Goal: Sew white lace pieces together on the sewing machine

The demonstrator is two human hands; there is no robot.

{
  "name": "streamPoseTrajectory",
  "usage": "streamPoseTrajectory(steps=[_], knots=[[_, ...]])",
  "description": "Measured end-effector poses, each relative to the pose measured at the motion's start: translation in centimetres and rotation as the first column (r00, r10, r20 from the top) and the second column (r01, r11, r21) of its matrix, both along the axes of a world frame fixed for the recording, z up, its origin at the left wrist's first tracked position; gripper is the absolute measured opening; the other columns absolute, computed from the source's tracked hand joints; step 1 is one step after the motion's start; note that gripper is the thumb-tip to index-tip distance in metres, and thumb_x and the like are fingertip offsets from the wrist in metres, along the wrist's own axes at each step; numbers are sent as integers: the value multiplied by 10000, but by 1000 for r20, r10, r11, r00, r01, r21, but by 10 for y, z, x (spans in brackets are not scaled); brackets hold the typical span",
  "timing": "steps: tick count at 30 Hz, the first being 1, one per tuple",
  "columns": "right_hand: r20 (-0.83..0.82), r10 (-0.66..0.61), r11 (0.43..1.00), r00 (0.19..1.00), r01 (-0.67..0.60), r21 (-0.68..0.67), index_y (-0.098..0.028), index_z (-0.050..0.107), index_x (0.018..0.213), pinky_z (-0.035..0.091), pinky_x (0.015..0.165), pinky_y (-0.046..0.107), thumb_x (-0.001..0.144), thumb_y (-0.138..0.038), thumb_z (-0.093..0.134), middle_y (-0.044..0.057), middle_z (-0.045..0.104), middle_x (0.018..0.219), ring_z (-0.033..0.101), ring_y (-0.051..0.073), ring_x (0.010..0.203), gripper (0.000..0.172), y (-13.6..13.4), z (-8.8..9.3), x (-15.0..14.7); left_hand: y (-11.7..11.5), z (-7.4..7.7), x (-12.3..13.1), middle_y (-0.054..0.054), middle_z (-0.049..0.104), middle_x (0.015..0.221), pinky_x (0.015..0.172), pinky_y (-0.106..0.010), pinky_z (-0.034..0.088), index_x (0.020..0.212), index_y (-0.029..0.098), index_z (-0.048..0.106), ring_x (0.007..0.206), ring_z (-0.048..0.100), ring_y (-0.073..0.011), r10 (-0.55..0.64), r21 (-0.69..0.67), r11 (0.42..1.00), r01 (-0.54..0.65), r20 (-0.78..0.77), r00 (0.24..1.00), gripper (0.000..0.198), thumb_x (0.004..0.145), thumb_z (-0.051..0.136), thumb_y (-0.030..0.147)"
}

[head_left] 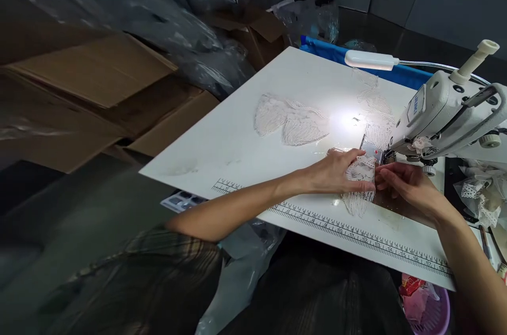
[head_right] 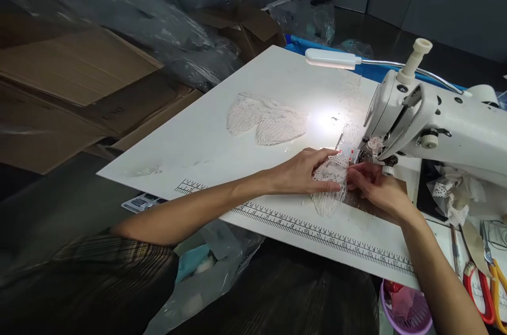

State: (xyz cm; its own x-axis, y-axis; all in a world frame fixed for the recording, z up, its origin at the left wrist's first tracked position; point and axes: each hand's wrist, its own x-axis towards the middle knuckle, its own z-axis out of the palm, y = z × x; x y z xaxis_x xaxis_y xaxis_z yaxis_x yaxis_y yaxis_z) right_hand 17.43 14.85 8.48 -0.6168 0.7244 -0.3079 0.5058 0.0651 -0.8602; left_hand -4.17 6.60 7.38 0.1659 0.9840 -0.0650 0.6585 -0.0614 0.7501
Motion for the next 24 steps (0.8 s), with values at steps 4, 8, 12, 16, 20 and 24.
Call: streamPoseTrajectory(steps=[4,8,12,16,20,24], knots=[[200,-42,875,979,-60,481,-233,713,977,506,625,319,906,-449,537,37,701,768,637,188,677,287,6,-12,14,0,-4,4,-18,609,780,709,-312,472,1394,108,515,728,572,-163,47,47,998,-45,-47,998,569,907,516,401],[126,236,637,964,-251,729,-217,682,1208,565,754,381,965,-352,464,102,685,988,651,219,858,353,1,-30,18,2,-7,7,-12,594,779,724,-319,473,1341,91,553,741,572,-167,55,46,998,-53,-29,998,565,869,573,400],[220,186,433,958,-281,857,-194,657,1280,570,676,403,977,-306,451,150,620,1008,598,228,812,384,-2,-44,19,2,-5,6,0,582,776,701,-310,469,1374,106,517,751,573,-173,77,23,997,-76,-28,997,678,821,648,475],[188,197,437,962,-258,862,-181,607,1341,576,705,408,990,-261,433,145,615,1012,593,228,850,400,-3,-45,21,2,-2,2,10,580,776,616,-263,454,1376,109,505,676,556,-134,44,-55,998,-40,67,997,621,830,605,387],[175,261,425,949,-276,862,-198,651,1292,569,685,390,982,-240,444,132,618,1019,598,211,827,375,-2,-44,21,5,-6,4,29,559,748,594,-250,459,1362,111,512,615,550,-106,109,-80,992,-98,147,983,601,829,630,363],[167,253,426,953,-265,865,-165,691,1230,572,724,402,971,-228,452,147,617,1013,609,227,861,357,0,-47,21,6,-8,5,15,600,769,581,-242,458,1334,123,540,619,569,-106,160,-84,985,-148,166,973,643,789,721,411]])
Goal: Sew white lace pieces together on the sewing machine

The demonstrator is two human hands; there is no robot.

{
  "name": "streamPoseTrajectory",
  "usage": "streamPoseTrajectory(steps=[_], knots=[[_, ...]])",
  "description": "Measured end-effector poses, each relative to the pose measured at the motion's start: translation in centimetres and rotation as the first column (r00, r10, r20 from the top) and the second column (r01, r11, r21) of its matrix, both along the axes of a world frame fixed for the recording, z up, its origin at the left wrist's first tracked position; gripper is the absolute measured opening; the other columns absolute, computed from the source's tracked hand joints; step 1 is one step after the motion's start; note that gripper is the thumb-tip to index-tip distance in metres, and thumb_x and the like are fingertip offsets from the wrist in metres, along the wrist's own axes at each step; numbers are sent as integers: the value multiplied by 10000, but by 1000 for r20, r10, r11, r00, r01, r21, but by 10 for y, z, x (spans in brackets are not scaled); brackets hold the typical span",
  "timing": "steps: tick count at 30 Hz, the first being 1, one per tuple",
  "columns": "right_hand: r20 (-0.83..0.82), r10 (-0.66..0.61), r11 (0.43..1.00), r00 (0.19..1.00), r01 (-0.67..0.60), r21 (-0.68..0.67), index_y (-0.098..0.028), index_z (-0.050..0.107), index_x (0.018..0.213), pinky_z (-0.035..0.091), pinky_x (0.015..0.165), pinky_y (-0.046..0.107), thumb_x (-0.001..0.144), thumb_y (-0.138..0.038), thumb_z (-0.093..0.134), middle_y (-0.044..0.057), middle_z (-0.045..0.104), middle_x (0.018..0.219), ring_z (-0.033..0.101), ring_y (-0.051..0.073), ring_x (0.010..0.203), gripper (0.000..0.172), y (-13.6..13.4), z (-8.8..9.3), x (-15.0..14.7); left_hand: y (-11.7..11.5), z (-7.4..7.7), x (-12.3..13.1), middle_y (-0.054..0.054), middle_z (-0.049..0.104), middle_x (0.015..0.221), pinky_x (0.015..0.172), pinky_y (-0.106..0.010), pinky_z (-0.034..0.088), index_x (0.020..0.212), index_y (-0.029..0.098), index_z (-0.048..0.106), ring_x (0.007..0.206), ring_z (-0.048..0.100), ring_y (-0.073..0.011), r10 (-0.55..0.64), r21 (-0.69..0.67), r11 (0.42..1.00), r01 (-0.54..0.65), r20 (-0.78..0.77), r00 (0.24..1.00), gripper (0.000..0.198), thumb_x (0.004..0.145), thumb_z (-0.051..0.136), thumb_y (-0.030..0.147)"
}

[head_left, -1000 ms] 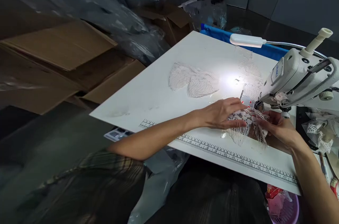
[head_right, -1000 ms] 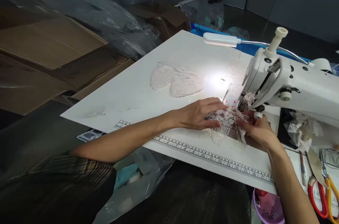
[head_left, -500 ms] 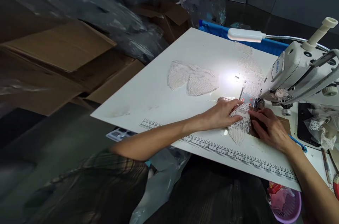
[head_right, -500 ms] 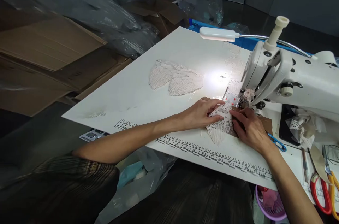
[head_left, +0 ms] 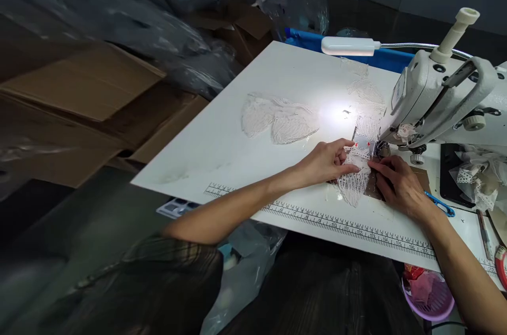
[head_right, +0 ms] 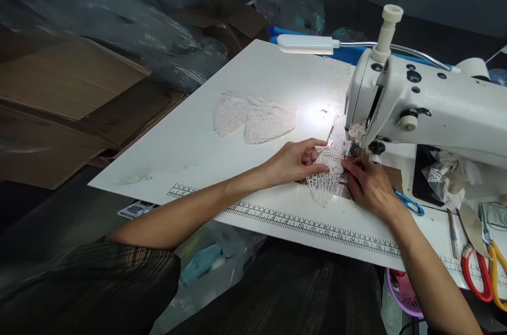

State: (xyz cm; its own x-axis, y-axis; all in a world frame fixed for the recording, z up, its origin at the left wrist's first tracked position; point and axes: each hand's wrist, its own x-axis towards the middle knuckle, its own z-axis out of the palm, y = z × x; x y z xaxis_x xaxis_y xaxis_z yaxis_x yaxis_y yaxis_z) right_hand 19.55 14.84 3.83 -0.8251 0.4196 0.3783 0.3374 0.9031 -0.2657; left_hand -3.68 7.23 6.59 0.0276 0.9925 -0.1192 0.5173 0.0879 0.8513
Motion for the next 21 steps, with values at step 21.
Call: streamPoseTrajectory(steps=[21], knots=[[21,-12,1000,1000,12,-22,-221,718,1202,539,790,425,941,-210,470,129,617,1035,582,233,906,360,-5,-1,2,-3,2,-3,12,666,782,549,-219,496,1360,137,525,568,606,-86,-50,-22,998,51,39,998,624,798,730,310]])
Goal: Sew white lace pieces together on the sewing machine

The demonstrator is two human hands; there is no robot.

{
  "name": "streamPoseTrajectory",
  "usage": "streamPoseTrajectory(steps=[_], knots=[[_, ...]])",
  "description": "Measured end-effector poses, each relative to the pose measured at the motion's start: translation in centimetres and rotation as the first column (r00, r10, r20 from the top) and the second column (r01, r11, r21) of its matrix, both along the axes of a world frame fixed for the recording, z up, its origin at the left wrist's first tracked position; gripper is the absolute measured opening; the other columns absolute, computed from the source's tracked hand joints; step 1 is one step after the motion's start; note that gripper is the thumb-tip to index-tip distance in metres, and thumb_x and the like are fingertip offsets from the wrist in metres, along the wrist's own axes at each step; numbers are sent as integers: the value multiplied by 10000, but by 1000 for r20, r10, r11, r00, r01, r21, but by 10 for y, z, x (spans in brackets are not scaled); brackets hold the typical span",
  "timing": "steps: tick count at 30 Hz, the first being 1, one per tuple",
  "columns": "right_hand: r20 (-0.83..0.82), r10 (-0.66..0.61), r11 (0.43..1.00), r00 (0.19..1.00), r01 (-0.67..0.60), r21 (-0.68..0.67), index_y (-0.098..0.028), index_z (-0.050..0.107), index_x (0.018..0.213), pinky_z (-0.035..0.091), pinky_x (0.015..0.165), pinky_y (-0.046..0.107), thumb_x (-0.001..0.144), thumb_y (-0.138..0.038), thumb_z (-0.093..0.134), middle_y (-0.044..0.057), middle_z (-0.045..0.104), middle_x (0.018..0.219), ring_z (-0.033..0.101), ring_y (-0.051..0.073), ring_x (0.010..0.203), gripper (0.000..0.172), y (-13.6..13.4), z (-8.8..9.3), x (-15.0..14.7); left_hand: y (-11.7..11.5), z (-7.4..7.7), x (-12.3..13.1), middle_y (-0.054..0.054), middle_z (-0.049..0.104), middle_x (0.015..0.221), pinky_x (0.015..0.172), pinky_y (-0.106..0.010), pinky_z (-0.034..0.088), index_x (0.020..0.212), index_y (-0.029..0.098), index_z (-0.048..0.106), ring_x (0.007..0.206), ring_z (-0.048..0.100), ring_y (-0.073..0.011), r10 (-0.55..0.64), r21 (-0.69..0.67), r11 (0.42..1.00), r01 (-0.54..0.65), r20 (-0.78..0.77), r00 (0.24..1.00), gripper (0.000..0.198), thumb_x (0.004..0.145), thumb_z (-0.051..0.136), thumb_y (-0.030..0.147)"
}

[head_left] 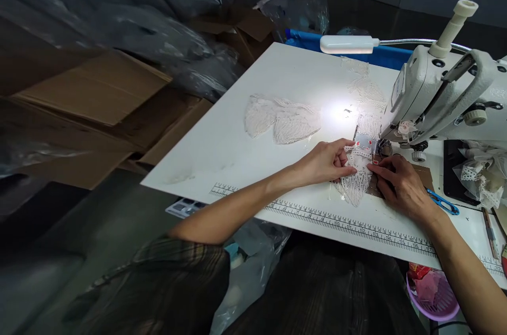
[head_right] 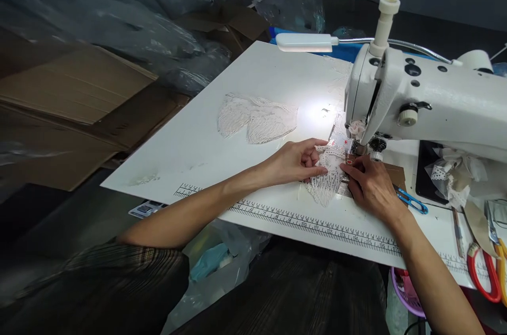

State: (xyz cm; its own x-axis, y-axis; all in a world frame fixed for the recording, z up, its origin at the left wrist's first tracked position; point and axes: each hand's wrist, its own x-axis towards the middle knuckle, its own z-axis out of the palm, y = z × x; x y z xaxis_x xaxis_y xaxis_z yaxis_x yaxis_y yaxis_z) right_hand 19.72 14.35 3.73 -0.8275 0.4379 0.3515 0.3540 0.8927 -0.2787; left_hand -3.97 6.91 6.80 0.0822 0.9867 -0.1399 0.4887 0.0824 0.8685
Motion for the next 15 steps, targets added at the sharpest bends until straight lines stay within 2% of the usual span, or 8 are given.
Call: streamPoseTrajectory(steps=[3,8,12,15], knots=[[-7,-5,1000,1000,5,19,-209,715,1202,526,752,410,946,-216,462,133,614,1023,575,229,870,359,0,-2,-1,-1,0,-2,16,659,750,580,-229,492,1347,111,541,574,595,-84,-18,15,1000,18,-32,999,569,822,666,293],[-36,-27,999,999,28,17,-184,642,1318,526,752,407,970,-232,442,133,608,1006,568,221,840,404,0,-2,-3,-2,2,-2,0,662,769,615,-242,497,1365,82,526,613,614,-99,-34,8,999,34,-69,997,609,819,636,330],[-39,-58,994,998,61,88,-167,676,1266,523,711,424,971,-239,423,148,604,980,552,232,813,396,-1,-7,-6,-2,4,-1,2,663,748,622,-248,496,1383,72,508,619,623,-112,-39,-1,999,39,-81,996,649,809,634,347],[-20,-79,995,997,80,66,-191,673,1273,532,743,463,961,-236,428,152,608,1001,555,249,851,400,-1,-10,-7,-1,4,-1,0,667,745,624,-252,496,1379,71,510,610,620,-114,-31,-7,999,31,-76,997,655,800,641,348]])
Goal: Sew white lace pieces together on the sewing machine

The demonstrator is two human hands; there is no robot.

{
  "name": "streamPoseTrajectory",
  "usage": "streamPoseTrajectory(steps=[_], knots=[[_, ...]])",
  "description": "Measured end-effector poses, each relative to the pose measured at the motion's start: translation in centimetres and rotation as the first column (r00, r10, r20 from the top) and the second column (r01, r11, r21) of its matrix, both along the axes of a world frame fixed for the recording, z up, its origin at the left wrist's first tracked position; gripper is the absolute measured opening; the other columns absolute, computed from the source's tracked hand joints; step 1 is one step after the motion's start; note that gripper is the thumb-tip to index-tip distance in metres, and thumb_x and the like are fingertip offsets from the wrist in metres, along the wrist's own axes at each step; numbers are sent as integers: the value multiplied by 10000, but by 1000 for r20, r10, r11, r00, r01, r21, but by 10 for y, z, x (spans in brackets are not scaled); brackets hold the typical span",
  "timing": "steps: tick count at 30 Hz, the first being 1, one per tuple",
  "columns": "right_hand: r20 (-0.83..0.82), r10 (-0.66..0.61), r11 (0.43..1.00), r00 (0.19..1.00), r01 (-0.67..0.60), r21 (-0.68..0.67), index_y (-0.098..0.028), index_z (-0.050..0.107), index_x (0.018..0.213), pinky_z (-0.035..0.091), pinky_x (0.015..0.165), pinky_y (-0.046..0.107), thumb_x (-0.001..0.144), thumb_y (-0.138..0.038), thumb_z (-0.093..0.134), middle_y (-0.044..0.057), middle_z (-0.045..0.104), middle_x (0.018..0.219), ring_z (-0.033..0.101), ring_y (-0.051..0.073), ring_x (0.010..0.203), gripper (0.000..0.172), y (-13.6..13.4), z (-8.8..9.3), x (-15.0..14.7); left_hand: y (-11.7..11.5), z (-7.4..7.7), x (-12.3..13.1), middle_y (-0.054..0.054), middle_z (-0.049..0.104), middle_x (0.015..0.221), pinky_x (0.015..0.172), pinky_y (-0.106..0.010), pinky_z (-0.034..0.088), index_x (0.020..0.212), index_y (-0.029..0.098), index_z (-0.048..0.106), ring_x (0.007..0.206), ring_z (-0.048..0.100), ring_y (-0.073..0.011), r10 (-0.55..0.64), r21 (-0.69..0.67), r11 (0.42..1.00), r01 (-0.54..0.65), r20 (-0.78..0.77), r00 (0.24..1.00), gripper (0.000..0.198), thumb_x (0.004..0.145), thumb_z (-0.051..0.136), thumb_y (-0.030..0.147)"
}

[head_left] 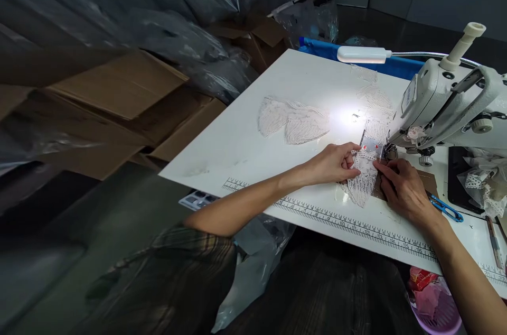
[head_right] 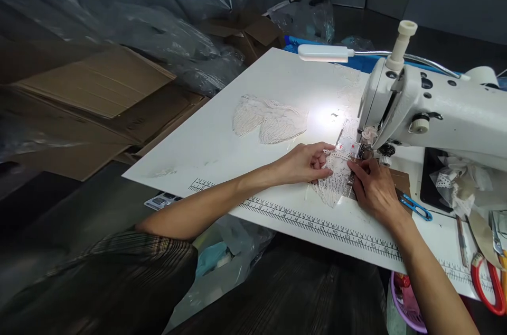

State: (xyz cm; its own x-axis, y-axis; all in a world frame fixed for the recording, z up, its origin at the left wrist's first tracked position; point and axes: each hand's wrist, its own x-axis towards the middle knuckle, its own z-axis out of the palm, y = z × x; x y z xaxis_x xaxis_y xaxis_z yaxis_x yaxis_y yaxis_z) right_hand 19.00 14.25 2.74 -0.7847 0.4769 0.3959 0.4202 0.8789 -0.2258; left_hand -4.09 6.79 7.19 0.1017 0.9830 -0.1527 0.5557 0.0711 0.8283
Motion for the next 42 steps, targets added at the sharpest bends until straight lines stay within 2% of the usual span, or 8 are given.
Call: streamPoseTrajectory(steps=[6,12,18,31,35,38,40,42], knots=[[-55,-15,991,998,7,-133,-199,618,1341,558,852,463,975,-259,439,145,637,1052,615,265,973,411,-3,7,3,0,-2,-1,-6,674,762,615,-259,499,1385,77,497,616,627,-124,8,-12,1000,-7,6,1000,672,803,656,372],[-98,-71,963,993,43,-266,-235,681,1255,588,821,403,971,-256,451,102,685,1027,663,221,900,366,-5,18,11,0,-3,0,-3,678,779,598,-252,493,1384,106,489,620,628,-122,16,-8,1000,-16,-1,1000,645,815,659,357],[18,125,980,992,-121,-155,-272,731,1194,556,806,411,941,-203,475,99,641,989,619,222,911,366,-8,21,13,0,-3,0,4,666,754,605,-254,496,1365,94,500,601,629,-117,35,2,999,-35,18,999,636,806,665,350],[71,127,986,989,-118,-118,-318,711,1233,538,759,410,916,-174,488,100,619,1010,587,225,902,414,-6,17,13,0,-5,-4,16,664,754,534,-233,497,1400,146,475,558,617,-106,31,-58,998,-26,85,996,656,822,708,349],[44,128,985,991,-122,-125,-290,725,1214,537,774,415,921,-177,486,102,613,997,587,224,898,395,-6,17,12,5,-3,-8,-60,673,907,533,-254,462,1220,161,642,603,576,-106,126,245,966,-83,-168,978,442,874,673,434],[31,129,986,991,-125,-114,-284,732,1203,537,775,416,914,-159,477,102,608,976,586,225,890,405,-6,15,11,14,-2,-6,-106,674,1045,614,-305,493,1045,175,706,776,622,-171,35,473,859,196,-437,899,264,950,555,369],[30,124,987,992,-120,-107,-284,736,1196,536,776,417,908,-149,475,102,607,968,584,226,886,412,-6,14,11,21,-1,-1,-120,680,1120,750,-362,529,1025,175,705,933,635,-215,-170,434,771,466,-564,808,243,974,502,298],[36,117,989,993,-113,-97,-283,736,1197,535,771,419,902,-144,476,105,608,971,580,231,885,416,-6,14,11,28,-1,5,-142,666,1203,877,-403,512,1067,158,690,1028,621,-238,-290,362,705,610,-637,714,238,976,498,266]])
